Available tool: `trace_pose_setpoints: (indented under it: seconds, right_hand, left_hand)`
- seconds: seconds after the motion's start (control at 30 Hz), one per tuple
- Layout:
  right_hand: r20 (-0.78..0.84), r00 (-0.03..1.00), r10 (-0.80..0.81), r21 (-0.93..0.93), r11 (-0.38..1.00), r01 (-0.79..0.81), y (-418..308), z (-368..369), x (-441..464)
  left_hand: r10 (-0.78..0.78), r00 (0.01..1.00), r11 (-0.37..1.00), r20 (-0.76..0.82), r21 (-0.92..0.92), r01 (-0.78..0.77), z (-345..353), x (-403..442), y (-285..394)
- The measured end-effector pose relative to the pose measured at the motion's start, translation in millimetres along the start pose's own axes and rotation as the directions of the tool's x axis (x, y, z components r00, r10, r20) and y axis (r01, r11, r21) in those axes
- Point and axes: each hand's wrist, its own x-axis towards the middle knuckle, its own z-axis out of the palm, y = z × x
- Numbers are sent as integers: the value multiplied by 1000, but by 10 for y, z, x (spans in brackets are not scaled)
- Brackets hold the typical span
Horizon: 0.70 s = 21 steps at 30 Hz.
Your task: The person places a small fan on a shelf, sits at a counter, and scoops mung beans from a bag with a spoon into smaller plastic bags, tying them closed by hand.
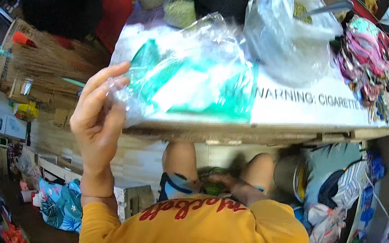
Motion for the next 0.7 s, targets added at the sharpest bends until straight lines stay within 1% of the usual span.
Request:
trace_pose_setpoints:
  seconds: [0.03, 0.13, 0.17, 0.3, 0.4, 0.5, 0.6, 0.63, 0.7]
  right_hand:
    - [14, 1000, -9, -1, 1000, 9, 48, -96, 43]
    - [66, 997, -37, -1, 999, 37, 164, -334, 112]
    - [80, 996, -47, -2, 999, 47, 198, -414, 122]
    - [129, 989, -78, 0, 997, 78, 297, -698, 128]
    - [146, 986, -86, 4, 996, 86, 359, -803, 100]
    - [150, 984, -94, 5, 995, 95, 361, -885, 52]
    - [139, 984, -109, 18, 994, 107, 359, -864, 3]
    - [132, 984, -118, 30, 993, 115, 334, -852, -26]
    - [113, 982, -152, 55, 988, 146, 292, -820, -109]
  left_hand:
    - [-11, 999, 1000, 33, 25, 10, 28, 112, 8]
    - [-120, 991, 991, 55, -61, 123, 179, 487, 30]
    - [-118, 990, 991, 73, -53, 122, 215, 595, -5]
    - [-203, 969, 971, 142, -101, 218, 214, 883, -79]
    - [-237, 956, 965, 171, -74, 252, 167, 1017, -117]
    - [-248, 939, 964, 239, -35, 264, 127, 1052, -88]
    - [-307, 917, 929, 253, -128, 347, 122, 953, -66]
    - [-278, 932, 932, 231, -171, 320, 159, 906, -53]
    - [-281, 929, 909, 239, -245, 338, 213, 765, -25]
